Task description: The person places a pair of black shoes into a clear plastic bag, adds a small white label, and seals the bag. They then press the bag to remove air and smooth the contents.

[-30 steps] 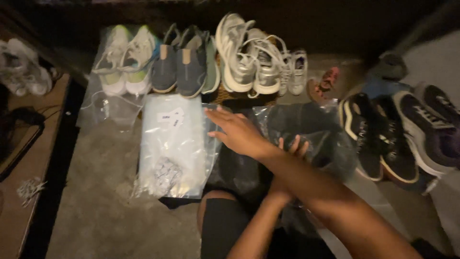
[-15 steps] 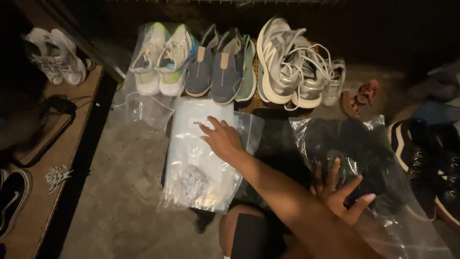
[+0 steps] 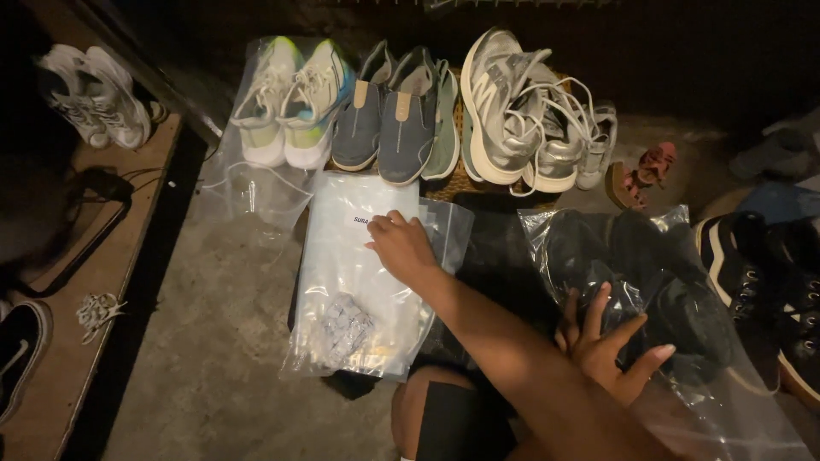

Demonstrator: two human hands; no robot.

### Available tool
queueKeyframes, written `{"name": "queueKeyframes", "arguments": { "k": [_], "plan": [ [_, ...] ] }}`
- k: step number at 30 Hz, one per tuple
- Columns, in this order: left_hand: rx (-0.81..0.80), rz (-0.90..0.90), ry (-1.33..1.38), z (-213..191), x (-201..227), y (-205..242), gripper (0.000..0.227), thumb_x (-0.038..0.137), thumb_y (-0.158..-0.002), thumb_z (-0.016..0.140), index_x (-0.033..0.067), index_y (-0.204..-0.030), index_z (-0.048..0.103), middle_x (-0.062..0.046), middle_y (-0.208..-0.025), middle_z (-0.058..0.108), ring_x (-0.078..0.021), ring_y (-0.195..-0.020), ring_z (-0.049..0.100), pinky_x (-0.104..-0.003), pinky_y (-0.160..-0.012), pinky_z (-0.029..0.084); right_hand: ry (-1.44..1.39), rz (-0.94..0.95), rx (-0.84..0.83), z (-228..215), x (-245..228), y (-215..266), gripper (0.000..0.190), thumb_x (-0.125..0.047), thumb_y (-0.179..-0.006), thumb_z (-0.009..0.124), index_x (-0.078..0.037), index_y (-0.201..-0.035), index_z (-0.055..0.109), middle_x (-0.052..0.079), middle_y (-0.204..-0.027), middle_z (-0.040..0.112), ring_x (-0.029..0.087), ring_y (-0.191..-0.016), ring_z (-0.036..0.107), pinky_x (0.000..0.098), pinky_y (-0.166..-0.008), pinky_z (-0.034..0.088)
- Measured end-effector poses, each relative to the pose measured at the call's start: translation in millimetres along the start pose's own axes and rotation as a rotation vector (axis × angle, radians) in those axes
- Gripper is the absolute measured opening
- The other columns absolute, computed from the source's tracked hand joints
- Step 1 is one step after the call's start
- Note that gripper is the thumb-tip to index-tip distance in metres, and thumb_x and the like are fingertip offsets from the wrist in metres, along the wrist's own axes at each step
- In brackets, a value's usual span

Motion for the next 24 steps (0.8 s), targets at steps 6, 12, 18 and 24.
{"name": "queueKeyframes", "arguments": {
  "k": [6,12,18,24],
  "plan": [
    [0.04,0.035,0.017,0.7,-2.2,0.3,0.062,0.066,-0.09,0.045,0.0243,-0.131,0.066,0.004,-0.172,0.027,-0.0332,-0.161,0.005,-0.064,-0.115,0.013,-0.003,-0.035,0.061,4.9,6.1,-3.2,0.031,-0.025,-0.088,0.079,-0.015,-0.115,0.066,0.006,-0.093,0.059,0.027,-0.091,0.058,0.0441,-0.062,0.05],
    [0.051,0.041,0.007,-1.8,-1.5,1.0,0.062,0.066,-0.091,0.045,0.0233,-0.129,0.067,0.003,-0.171,0.03,-0.03,-0.16,0.008,-0.065,-0.115,0.014,-0.161,0.067,0.013,26.6,27.9,4.6,0.04,-0.032,-0.092,0.076,-0.008,-0.123,0.069,0.014,-0.094,0.063,0.034,-0.09,0.055,0.0431,-0.077,0.049],
    [-0.019,-0.012,0.035,-3.3,0.7,1.2,0.067,0.069,-0.089,0.041,0.023,-0.13,0.065,0.006,-0.172,0.026,-0.0271,-0.161,0.001,-0.064,-0.117,0.01,-0.493,0.264,-0.287,13.4,29.9,16.3,0.055,-0.038,-0.094,0.072,-0.01,-0.138,0.058,0.012,-0.124,0.055,0.03,-0.125,0.045,0.042,-0.091,0.049],
    [0.011,0.001,0.015,-3.6,-0.2,0.2,0.065,0.068,-0.09,0.042,0.0224,-0.129,0.067,0.006,-0.171,0.027,-0.0296,-0.161,0.004,-0.063,-0.116,0.012,-0.623,0.432,-0.228,17.2,43.4,20.2,0.037,-0.034,-0.085,0.083,-0.014,-0.111,0.066,0.008,-0.109,0.063,0.026,-0.106,0.059,0.0367,-0.083,0.047]
  ]
}}
Point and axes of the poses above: each hand's wrist, its own y-axis away from the middle knuckle, its own z-axis out of the palm, x = y × z, the point moved 10 cm from there along -y, towards the middle knuckle
